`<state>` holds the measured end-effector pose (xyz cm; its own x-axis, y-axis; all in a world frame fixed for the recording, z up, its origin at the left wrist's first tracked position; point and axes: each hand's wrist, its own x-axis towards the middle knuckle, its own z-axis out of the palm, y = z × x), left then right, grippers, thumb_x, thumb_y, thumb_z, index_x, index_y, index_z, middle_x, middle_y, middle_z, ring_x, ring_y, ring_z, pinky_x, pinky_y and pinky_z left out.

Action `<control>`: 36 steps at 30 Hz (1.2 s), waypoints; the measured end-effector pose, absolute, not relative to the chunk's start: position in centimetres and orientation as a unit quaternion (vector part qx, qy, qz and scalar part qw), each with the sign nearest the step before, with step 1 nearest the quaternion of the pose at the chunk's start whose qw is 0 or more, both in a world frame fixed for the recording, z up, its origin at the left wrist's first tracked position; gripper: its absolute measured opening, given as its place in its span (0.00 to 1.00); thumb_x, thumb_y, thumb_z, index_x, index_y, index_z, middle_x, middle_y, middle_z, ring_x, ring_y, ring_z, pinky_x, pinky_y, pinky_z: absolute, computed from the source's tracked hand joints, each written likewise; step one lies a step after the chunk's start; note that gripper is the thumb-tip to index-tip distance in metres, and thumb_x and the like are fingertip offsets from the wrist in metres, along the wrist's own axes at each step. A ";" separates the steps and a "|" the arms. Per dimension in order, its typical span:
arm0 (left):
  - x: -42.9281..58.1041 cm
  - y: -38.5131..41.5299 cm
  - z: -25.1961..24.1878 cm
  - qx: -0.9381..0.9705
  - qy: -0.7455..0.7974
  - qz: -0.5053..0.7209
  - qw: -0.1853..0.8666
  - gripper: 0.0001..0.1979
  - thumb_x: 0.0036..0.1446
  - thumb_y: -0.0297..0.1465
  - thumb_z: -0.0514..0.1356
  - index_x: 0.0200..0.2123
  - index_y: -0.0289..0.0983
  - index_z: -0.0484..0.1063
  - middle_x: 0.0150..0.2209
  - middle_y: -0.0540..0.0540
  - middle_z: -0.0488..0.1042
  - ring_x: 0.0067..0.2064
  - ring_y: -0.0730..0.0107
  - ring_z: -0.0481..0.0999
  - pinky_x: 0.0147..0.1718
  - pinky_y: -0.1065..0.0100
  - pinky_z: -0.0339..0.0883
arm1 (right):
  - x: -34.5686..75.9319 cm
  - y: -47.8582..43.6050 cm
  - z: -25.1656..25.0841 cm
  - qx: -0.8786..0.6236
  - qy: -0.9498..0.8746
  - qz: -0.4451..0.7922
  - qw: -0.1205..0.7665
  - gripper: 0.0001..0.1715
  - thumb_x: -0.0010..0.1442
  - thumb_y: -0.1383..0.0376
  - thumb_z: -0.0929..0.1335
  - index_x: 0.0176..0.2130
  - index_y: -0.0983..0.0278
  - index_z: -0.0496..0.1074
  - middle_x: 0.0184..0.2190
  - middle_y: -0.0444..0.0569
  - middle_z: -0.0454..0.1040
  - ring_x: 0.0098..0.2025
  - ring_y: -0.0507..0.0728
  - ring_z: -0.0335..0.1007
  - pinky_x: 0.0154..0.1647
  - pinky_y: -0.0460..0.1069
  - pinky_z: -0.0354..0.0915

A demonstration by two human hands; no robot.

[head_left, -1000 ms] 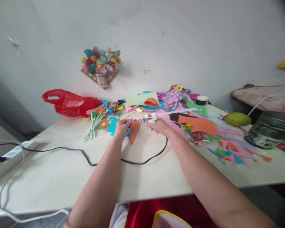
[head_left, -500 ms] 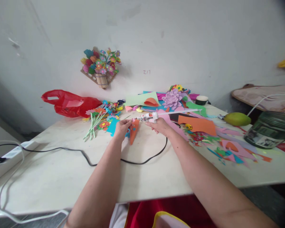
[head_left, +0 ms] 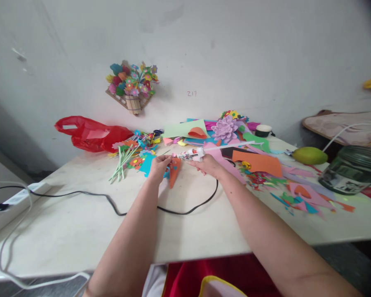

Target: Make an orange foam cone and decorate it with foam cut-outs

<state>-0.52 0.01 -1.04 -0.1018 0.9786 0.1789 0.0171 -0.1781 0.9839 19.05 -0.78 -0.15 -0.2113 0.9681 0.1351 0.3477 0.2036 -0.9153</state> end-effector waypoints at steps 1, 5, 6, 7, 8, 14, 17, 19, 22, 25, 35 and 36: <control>-0.5 0.0 -1.0 0.517 0.481 0.566 0.424 0.17 0.37 0.42 0.66 0.23 0.32 0.70 0.21 0.47 0.73 0.18 0.79 0.64 0.15 0.75 0.50 | 19.1 -0.8 -0.1 -0.493 -0.670 0.395 0.389 0.22 0.45 0.53 0.73 0.31 0.68 0.70 0.18 0.42 0.66 0.14 0.45 0.53 0.11 0.42 0.54; -0.5 -0.1 -0.9 0.520 0.482 0.563 0.425 0.17 0.37 0.42 0.66 0.23 0.33 0.70 0.21 0.46 0.73 0.18 0.79 0.64 0.15 0.75 0.50 | 19.0 -0.8 -0.1 -0.497 -0.672 0.395 0.382 0.21 0.45 0.53 0.73 0.30 0.68 0.70 0.17 0.41 0.65 0.14 0.46 0.54 0.11 0.42 0.54; -0.5 -0.1 -0.8 0.521 0.482 0.561 0.426 0.17 0.37 0.42 0.66 0.23 0.33 0.70 0.21 0.46 0.73 0.18 0.79 0.63 0.15 0.75 0.50 | 19.0 -0.8 -0.1 -0.497 -0.672 0.396 0.382 0.21 0.45 0.53 0.73 0.30 0.68 0.70 0.17 0.41 0.65 0.14 0.46 0.54 0.11 0.42 0.54; -0.5 -0.2 -0.8 0.522 0.482 0.560 0.426 0.17 0.37 0.42 0.66 0.23 0.33 0.70 0.21 0.46 0.73 0.18 0.79 0.63 0.15 0.75 0.50 | 19.0 -0.8 -0.1 -0.497 -0.671 0.396 0.383 0.21 0.45 0.53 0.73 0.30 0.68 0.70 0.17 0.41 0.64 0.14 0.46 0.54 0.11 0.42 0.54; -0.4 -0.2 -0.7 0.523 0.483 0.558 0.427 0.17 0.37 0.42 0.66 0.22 0.33 0.70 0.21 0.46 0.72 0.18 0.79 0.64 0.15 0.75 0.50 | 19.0 -0.8 -0.1 -0.496 -0.670 0.396 0.385 0.21 0.45 0.53 0.73 0.31 0.68 0.70 0.17 0.41 0.64 0.14 0.46 0.54 0.11 0.42 0.54; -0.3 -0.4 -0.5 0.522 0.481 0.553 0.437 0.16 0.37 0.41 0.66 0.23 0.33 0.70 0.20 0.47 0.72 0.18 0.79 0.64 0.15 0.75 0.50 | 19.0 -0.7 -0.3 -0.492 -0.670 0.390 0.397 0.22 0.46 0.53 0.72 0.34 0.68 0.71 0.19 0.42 0.66 0.16 0.46 0.55 0.11 0.41 0.53; -0.3 -0.4 -0.5 0.524 0.478 0.550 0.440 0.16 0.37 0.40 0.66 0.23 0.33 0.70 0.20 0.47 0.72 0.18 0.79 0.64 0.15 0.75 0.50 | 19.0 -0.5 -0.4 -0.495 -0.667 0.388 0.400 0.23 0.45 0.53 0.73 0.34 0.68 0.71 0.19 0.42 0.65 0.16 0.46 0.56 0.11 0.41 0.54; -0.3 -0.4 -0.5 0.527 0.481 0.546 0.439 0.16 0.36 0.40 0.66 0.23 0.33 0.71 0.20 0.47 0.72 0.18 0.79 0.64 0.15 0.75 0.50 | 19.0 -0.5 -0.4 -0.497 -0.666 0.386 0.399 0.23 0.45 0.53 0.73 0.34 0.68 0.71 0.19 0.42 0.65 0.16 0.46 0.56 0.11 0.41 0.54; -0.3 -0.4 -0.6 0.531 0.484 0.543 0.435 0.16 0.36 0.41 0.66 0.23 0.33 0.71 0.19 0.47 0.72 0.18 0.79 0.63 0.16 0.75 0.49 | 19.0 -0.5 -0.4 -0.500 -0.668 0.382 0.398 0.23 0.45 0.52 0.72 0.33 0.68 0.71 0.19 0.43 0.66 0.16 0.46 0.56 0.11 0.42 0.54; -0.4 -0.3 -0.8 0.537 0.486 0.539 0.429 0.17 0.36 0.42 0.66 0.23 0.33 0.71 0.19 0.47 0.72 0.18 0.78 0.63 0.15 0.75 0.49 | 19.0 -0.7 -0.2 -0.499 -0.671 0.377 0.397 0.23 0.46 0.52 0.72 0.34 0.68 0.71 0.19 0.43 0.66 0.17 0.47 0.57 0.12 0.41 0.55; -0.5 0.0 -1.0 0.544 0.489 0.534 0.425 0.16 0.37 0.41 0.65 0.20 0.33 0.70 0.19 0.47 0.71 0.17 0.80 0.61 0.15 0.75 0.49 | 19.3 -0.2 -0.5 -0.523 -0.659 0.352 0.410 0.24 0.47 0.49 0.70 0.32 0.68 0.70 0.17 0.42 0.64 0.15 0.47 0.56 0.13 0.43 0.56; -0.6 0.0 -1.0 0.540 0.487 0.538 0.427 0.16 0.37 0.41 0.65 0.20 0.33 0.70 0.19 0.46 0.72 0.18 0.79 0.62 0.15 0.75 0.49 | 19.3 0.0 -0.6 -0.533 -0.657 0.337 0.413 0.23 0.48 0.49 0.70 0.32 0.67 0.71 0.18 0.43 0.65 0.15 0.47 0.56 0.14 0.43 0.56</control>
<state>-0.57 -0.03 -1.01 -0.0530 0.9848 0.1656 0.0664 -0.1620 0.9846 19.31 -0.01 -0.62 -0.0916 0.9788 0.1830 0.4216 0.2046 -0.8834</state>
